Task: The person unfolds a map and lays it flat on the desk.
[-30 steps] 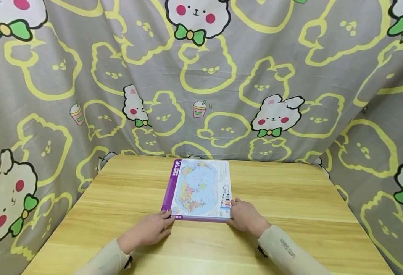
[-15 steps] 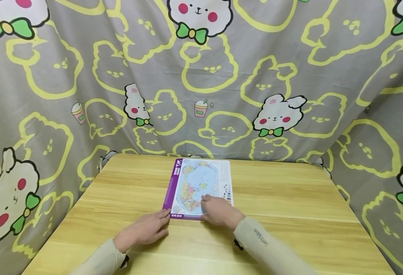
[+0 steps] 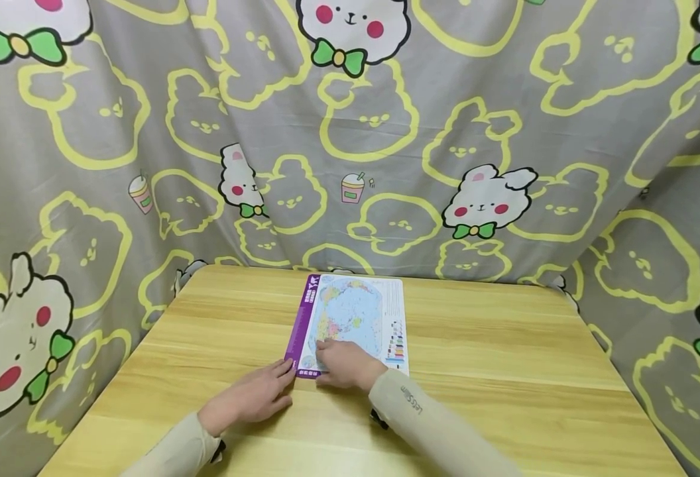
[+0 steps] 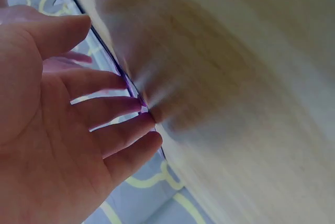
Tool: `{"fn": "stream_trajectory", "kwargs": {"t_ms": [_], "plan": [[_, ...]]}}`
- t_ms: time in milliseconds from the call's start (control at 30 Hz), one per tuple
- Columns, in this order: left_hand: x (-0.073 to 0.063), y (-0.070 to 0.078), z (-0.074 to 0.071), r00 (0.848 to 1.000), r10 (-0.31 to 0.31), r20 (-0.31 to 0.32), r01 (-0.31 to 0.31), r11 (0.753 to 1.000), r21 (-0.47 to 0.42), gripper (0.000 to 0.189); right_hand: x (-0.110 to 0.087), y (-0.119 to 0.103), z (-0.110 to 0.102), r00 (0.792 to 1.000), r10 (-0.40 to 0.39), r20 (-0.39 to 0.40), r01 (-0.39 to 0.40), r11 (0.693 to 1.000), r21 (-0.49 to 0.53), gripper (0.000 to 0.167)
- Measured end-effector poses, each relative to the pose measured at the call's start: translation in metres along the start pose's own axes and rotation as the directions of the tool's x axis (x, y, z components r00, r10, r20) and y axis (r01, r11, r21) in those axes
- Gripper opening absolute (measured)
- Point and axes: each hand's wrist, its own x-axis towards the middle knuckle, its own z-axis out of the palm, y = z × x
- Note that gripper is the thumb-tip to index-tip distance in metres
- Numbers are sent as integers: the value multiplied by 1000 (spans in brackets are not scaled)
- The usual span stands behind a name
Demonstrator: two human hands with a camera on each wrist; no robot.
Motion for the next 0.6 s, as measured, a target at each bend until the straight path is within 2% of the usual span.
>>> {"fn": "stream_trajectory", "kwargs": {"t_ms": [333,600], "plan": [[2,5,-2,999,-35,0,35,998,48,58,17,-7,7,1000,0,21,0,999,-43,39],[1,8,-1,999,-47,24,45,996,75,58,20,-7,9,1000,-10,30,11,999,-41,36]]}}
